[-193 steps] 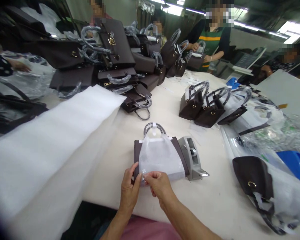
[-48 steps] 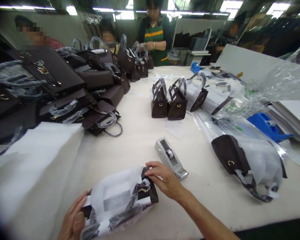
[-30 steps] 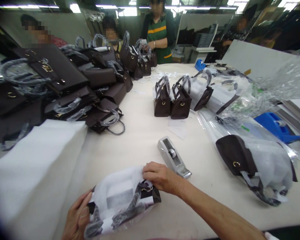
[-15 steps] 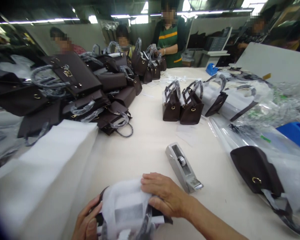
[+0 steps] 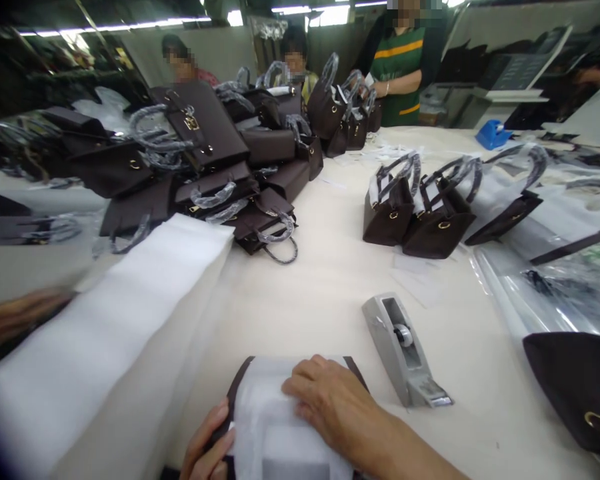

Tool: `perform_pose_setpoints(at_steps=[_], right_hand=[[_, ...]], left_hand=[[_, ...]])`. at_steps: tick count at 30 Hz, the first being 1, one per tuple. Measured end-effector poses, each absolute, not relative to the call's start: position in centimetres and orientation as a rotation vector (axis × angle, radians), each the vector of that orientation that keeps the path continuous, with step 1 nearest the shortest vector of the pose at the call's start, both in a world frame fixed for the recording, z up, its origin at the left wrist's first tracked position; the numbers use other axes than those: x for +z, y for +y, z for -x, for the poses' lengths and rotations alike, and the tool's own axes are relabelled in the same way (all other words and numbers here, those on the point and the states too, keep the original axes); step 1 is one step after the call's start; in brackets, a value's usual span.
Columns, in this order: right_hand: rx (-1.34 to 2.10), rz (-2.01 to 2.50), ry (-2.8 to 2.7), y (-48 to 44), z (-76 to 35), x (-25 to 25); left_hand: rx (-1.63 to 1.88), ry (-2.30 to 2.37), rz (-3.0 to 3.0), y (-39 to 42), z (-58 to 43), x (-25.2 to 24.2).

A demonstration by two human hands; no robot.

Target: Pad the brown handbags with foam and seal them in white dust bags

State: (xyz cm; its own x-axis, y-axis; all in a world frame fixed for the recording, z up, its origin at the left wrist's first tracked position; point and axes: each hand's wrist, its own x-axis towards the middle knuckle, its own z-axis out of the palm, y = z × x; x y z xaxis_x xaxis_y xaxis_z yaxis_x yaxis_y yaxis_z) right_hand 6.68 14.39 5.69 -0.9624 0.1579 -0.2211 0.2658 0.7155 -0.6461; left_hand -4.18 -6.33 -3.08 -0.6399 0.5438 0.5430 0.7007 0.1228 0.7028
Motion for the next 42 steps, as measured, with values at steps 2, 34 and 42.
perform_pose_setpoints(at_steps=[2, 34, 42], right_hand=[[-1.024, -0.379, 2.770, 14.9, -6.3, 5.3], [-1.750, -0.760, 2.989, 16.4, -17.3, -1.3], [-1.845, -0.831, 2.964, 15.1, -17.5, -2.9]], left_hand=[[-1.514, -2.279, 1.304, -5.8, 4.8, -3.1], [-2.254, -2.684, 0.999, -2.6, 7.2, -4.5], [-2.160, -2.590, 0.917, -1.9, 6.8, -4.3]])
